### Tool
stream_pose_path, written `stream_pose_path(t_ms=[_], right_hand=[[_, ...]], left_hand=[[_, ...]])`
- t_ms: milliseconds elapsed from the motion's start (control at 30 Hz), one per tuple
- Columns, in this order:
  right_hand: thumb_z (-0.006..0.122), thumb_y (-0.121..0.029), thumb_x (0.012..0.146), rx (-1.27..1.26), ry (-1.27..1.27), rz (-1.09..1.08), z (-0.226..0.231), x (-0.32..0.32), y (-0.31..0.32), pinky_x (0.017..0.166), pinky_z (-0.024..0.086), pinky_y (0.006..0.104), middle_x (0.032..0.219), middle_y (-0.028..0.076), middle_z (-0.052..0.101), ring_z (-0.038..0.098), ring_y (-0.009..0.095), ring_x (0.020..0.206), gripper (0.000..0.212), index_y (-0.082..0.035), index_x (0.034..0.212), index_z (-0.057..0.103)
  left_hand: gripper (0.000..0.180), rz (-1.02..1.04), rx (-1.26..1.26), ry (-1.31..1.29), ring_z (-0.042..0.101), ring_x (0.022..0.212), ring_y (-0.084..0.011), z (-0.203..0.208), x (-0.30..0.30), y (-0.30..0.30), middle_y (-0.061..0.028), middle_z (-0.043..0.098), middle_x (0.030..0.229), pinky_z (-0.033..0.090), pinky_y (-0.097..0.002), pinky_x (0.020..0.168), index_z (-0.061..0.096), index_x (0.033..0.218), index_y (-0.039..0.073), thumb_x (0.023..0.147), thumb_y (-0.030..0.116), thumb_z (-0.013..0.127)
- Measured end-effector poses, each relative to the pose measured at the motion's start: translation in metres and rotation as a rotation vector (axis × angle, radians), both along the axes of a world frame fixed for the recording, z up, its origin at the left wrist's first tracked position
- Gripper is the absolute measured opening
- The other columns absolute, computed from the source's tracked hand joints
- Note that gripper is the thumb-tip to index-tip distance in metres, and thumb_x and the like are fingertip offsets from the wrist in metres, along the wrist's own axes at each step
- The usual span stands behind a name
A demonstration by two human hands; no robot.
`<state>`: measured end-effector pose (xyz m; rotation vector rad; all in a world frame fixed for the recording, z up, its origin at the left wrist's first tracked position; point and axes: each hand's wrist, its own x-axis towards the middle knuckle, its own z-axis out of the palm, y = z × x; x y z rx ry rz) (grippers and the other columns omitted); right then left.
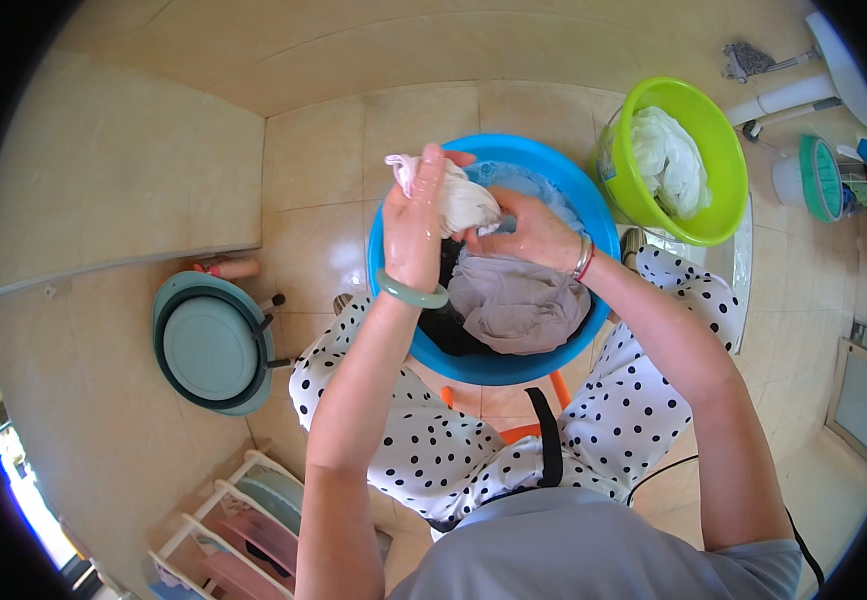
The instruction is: The person sits on a small stool and hand-washes clothes in a blue basin filled with soapy water. They repeatedly scrub, wring, and rinse various garments, including a white cloth and a beige shirt, transferring the white cloth to a green bucket after washing.
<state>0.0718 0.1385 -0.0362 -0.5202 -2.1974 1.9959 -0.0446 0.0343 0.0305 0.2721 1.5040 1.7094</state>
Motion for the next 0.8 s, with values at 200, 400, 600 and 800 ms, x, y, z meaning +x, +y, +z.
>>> stream_pose_path(t_ms=[200, 400, 600, 800], right_hand=[[0.069, -0.01, 0.079, 0.186, 0.28, -0.199, 0.036, -0.003, -0.028, 0.069, 0.051, 0.0309, 0.092, 0.009, 0.061, 0.061, 0.017, 0.082, 0.023, -0.005, 0.098, 0.057], [0.058, -0.02, 0.087, 0.166, 0.023, -0.36, -0.002, -0.015, -0.019, 0.053, 0.045, 0.0392, 0.064, 0.015, 0.057, 0.055, 0.033, 0.056, 0.026, -0.003, 0.068, 0.055], [0.049, -0.022, 0.091, 0.493, 0.004, -0.291, -0.026, -0.008, -0.024, 0.055, 0.047, 0.0431, 0.071, 0.023, 0.058, 0.058, 0.039, 0.063, 0.025, -0.003, 0.078, 0.057], [0.047, -0.02, 0.092, 0.613, -0.074, -0.285, -0.032, -0.001, -0.019, 0.053, 0.046, 0.0461, 0.066, 0.022, 0.056, 0.057, 0.04, 0.062, 0.025, -0.002, 0.078, 0.055]], left_hand=[[0.036, 0.155, -0.199, -0.253, 0.053, 0.067, -0.0105, -0.063, -0.025, -0.008, -0.0011, 0.058, 0.078, 0.04, -0.0252, 0.055, 0.057, 0.089, 0.011, 0.09, 0.047, 0.051], [0.034, 0.222, -0.263, -0.469, 0.04, 0.043, -0.0095, -0.07, 0.05, 0.02, 0.0028, 0.045, 0.057, 0.025, -0.0238, 0.036, 0.044, 0.07, 0.015, 0.093, 0.041, 0.044], [0.026, 0.124, -0.218, -0.576, 0.047, 0.053, -0.0132, -0.096, 0.045, 0.002, -0.0018, 0.048, 0.064, 0.029, -0.0297, 0.038, 0.048, 0.071, 0.012, 0.088, 0.031, 0.042], [0.025, 0.291, -0.433, -0.566, 0.051, 0.064, -0.0136, -0.074, 0.065, 0.025, -0.0013, 0.05, 0.07, 0.039, -0.036, 0.046, 0.048, 0.076, 0.016, 0.091, 0.034, 0.041]])
